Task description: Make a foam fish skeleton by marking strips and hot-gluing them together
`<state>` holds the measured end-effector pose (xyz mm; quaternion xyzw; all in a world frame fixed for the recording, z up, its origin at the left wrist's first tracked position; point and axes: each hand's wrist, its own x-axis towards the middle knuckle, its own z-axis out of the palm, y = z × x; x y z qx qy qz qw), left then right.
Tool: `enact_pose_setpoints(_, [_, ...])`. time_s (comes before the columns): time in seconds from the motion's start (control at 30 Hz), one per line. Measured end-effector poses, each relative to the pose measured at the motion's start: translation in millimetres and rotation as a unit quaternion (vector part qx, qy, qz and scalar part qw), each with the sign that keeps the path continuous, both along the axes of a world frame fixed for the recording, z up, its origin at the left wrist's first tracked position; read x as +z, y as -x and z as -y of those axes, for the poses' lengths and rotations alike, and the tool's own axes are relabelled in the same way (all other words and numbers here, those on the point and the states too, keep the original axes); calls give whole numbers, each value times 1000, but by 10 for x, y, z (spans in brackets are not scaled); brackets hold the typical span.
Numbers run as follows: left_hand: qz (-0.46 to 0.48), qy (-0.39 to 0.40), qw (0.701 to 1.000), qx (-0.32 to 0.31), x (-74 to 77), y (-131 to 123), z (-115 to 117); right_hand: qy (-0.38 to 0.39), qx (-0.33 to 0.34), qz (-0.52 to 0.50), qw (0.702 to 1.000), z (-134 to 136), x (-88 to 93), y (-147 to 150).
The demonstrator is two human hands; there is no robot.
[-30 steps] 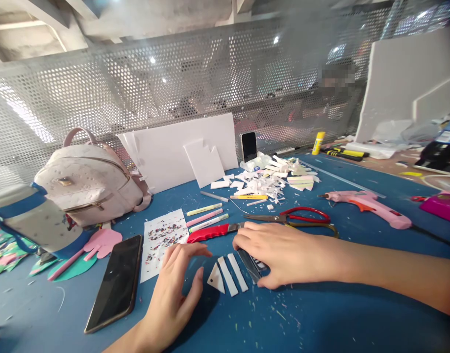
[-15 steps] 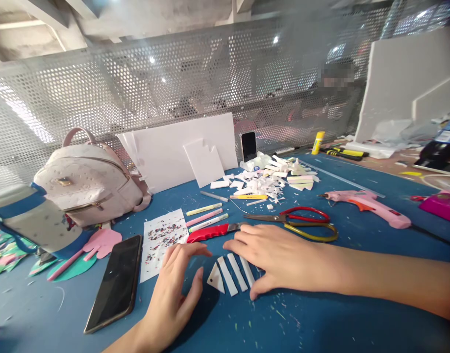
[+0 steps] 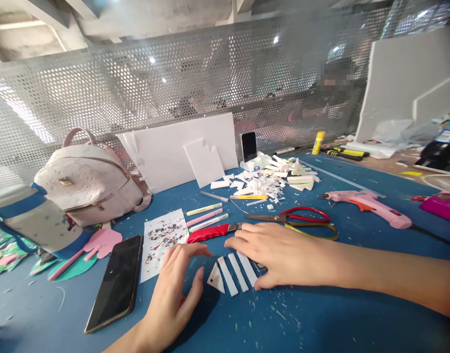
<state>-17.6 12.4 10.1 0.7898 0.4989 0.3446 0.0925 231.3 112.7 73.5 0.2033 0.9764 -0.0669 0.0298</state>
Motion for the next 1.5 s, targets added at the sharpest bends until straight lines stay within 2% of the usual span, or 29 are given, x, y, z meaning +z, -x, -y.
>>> enact_pose_setpoints(0.47, [7,8,1000,-3,-6,22,7,-2,-28,56,998,-148,96,-44])
enact_pose_setpoints(0.9, [4,1,1000,3,5,1,0,-81,-17,56,995,-5,9,-151])
enact_pose_setpoints(1.5, [2,-7,1000,5,3,-4,-15,-75,-22,84,993,-33,138,-176])
